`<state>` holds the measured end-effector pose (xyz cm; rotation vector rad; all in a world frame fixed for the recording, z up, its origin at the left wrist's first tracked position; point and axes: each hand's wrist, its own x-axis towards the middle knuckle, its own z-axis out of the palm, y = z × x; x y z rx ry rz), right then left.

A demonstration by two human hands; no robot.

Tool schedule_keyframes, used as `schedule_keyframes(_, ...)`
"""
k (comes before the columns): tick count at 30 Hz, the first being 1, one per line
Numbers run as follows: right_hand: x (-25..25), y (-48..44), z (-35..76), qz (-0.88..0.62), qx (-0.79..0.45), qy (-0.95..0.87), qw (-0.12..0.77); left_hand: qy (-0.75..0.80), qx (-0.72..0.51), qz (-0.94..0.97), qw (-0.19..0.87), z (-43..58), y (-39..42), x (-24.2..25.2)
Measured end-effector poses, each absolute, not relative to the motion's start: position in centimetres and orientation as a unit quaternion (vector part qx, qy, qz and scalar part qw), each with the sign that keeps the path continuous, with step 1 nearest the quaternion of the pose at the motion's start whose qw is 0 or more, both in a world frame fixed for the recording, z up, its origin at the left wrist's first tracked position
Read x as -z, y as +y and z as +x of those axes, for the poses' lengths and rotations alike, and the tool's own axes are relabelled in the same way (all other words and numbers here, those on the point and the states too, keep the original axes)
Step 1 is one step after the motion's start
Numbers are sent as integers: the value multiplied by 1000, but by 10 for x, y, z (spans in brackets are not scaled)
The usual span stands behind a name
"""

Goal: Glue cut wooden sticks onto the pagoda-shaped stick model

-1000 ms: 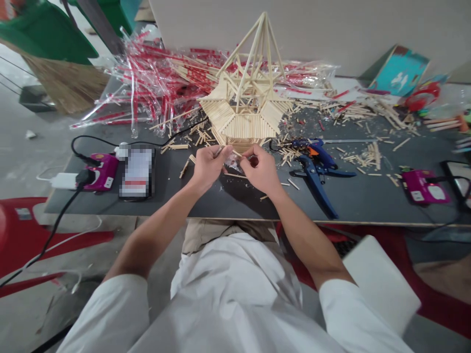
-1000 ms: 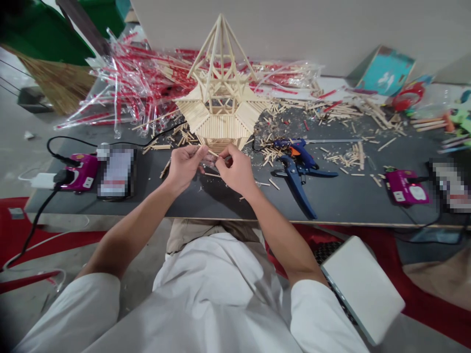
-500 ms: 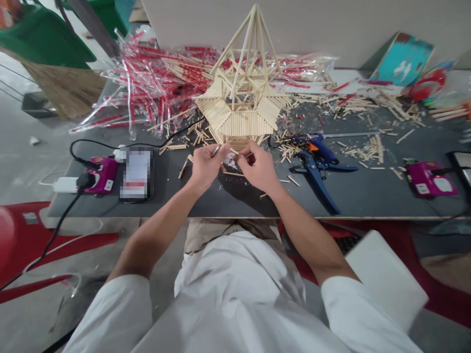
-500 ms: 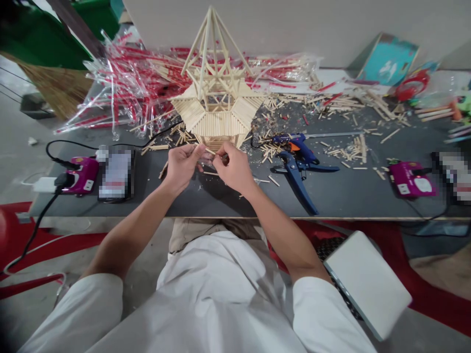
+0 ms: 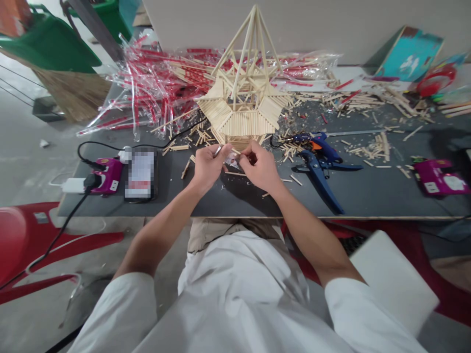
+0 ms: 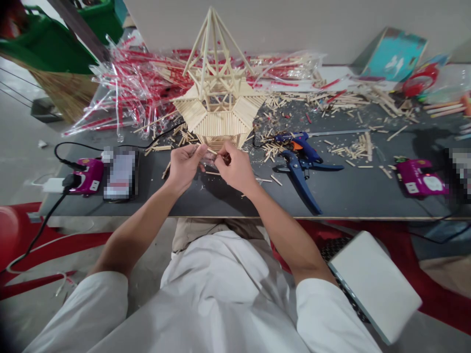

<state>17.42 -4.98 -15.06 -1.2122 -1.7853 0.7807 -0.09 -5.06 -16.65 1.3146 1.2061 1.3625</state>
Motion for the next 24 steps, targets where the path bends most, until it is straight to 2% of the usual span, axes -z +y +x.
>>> schedule_keyframes(24,153,-48,177,-464,-345,-700,418,485,-543,516,451,0,-51,164)
